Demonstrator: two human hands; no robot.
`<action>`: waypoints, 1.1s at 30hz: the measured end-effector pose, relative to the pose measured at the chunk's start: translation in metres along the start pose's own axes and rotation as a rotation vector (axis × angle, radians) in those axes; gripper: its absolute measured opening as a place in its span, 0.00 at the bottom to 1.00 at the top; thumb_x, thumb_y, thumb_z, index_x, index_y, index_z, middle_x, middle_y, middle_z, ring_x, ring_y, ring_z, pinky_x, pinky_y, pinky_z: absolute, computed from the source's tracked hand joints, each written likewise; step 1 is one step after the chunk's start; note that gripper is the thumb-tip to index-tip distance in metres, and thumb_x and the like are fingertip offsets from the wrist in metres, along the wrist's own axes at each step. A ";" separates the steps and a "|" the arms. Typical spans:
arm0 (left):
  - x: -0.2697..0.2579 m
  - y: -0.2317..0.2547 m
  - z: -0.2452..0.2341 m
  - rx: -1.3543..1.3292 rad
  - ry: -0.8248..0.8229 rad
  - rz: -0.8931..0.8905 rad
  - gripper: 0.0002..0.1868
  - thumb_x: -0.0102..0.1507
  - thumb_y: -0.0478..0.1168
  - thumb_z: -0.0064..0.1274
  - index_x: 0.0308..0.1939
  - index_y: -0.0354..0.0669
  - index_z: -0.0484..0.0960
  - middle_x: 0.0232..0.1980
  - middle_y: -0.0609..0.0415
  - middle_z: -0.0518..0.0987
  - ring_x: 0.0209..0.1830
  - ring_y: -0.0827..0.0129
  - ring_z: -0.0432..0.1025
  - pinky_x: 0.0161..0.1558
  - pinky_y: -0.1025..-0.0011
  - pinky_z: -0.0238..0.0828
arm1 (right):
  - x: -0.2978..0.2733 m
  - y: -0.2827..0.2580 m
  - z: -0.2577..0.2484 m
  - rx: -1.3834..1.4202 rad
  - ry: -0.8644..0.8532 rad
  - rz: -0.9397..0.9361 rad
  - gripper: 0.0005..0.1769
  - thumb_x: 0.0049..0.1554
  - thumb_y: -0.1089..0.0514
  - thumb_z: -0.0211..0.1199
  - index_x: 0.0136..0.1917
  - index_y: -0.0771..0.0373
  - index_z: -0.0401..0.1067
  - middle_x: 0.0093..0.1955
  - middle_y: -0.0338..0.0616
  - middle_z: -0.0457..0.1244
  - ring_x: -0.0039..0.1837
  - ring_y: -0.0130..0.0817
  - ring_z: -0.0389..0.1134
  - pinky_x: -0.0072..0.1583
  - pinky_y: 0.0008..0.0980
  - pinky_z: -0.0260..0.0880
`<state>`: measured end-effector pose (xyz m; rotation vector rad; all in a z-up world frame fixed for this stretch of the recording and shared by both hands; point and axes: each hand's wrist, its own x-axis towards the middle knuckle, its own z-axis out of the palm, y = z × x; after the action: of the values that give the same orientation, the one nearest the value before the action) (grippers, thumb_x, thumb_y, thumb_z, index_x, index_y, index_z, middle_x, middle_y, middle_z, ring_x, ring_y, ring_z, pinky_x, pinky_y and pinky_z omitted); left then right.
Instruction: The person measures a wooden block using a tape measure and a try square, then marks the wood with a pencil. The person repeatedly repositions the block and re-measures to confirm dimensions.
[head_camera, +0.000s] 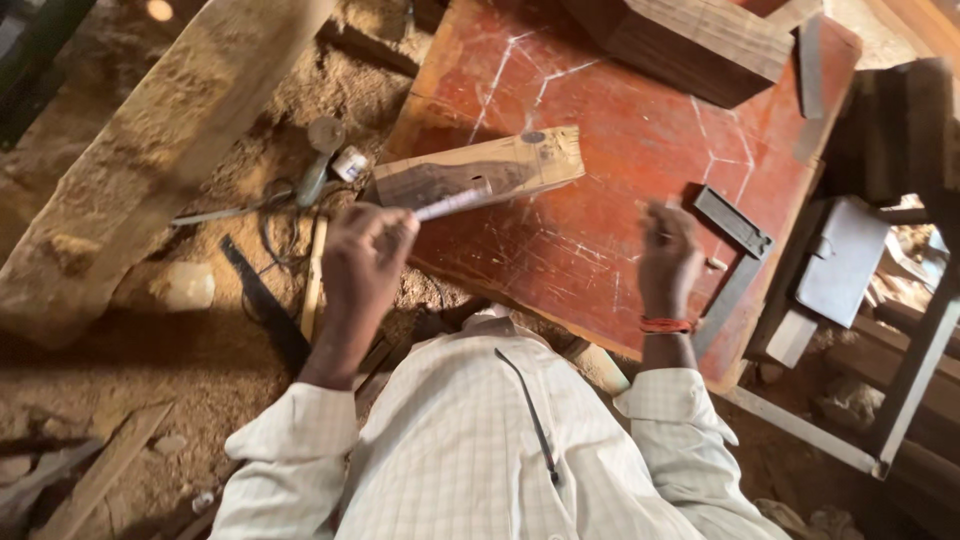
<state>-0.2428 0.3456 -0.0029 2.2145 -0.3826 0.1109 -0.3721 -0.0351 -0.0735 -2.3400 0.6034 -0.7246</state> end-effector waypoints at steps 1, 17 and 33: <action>-0.006 -0.002 0.003 0.026 -0.013 0.080 0.08 0.68 0.43 0.63 0.41 0.41 0.87 0.40 0.50 0.82 0.33 0.68 0.76 0.32 0.71 0.76 | -0.002 0.017 -0.011 -0.149 0.079 0.056 0.11 0.63 0.67 0.66 0.58 0.61 0.79 0.54 0.48 0.69 0.51 0.36 0.72 0.52 0.31 0.74; -0.018 0.061 0.197 0.043 -0.595 0.628 0.15 0.67 0.46 0.52 0.53 0.41 0.77 0.51 0.47 0.75 0.54 0.52 0.68 0.54 0.54 0.66 | -0.115 0.095 -0.098 -0.584 0.147 0.509 0.34 0.53 0.46 0.74 0.65 0.69 0.75 0.57 0.61 0.66 0.60 0.56 0.66 0.61 0.50 0.67; 0.072 0.058 0.040 0.611 -0.273 0.292 0.56 0.43 0.61 0.71 0.67 0.38 0.65 0.65 0.39 0.69 0.68 0.47 0.64 0.68 0.46 0.60 | -0.015 0.075 -0.120 -0.196 0.241 0.144 0.16 0.59 0.72 0.55 0.57 0.66 0.78 0.54 0.52 0.69 0.53 0.44 0.73 0.57 0.37 0.73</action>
<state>-0.1947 0.2638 0.0308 2.7685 -0.9233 0.0889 -0.4760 -0.1292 -0.0489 -2.3718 0.9783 -0.9230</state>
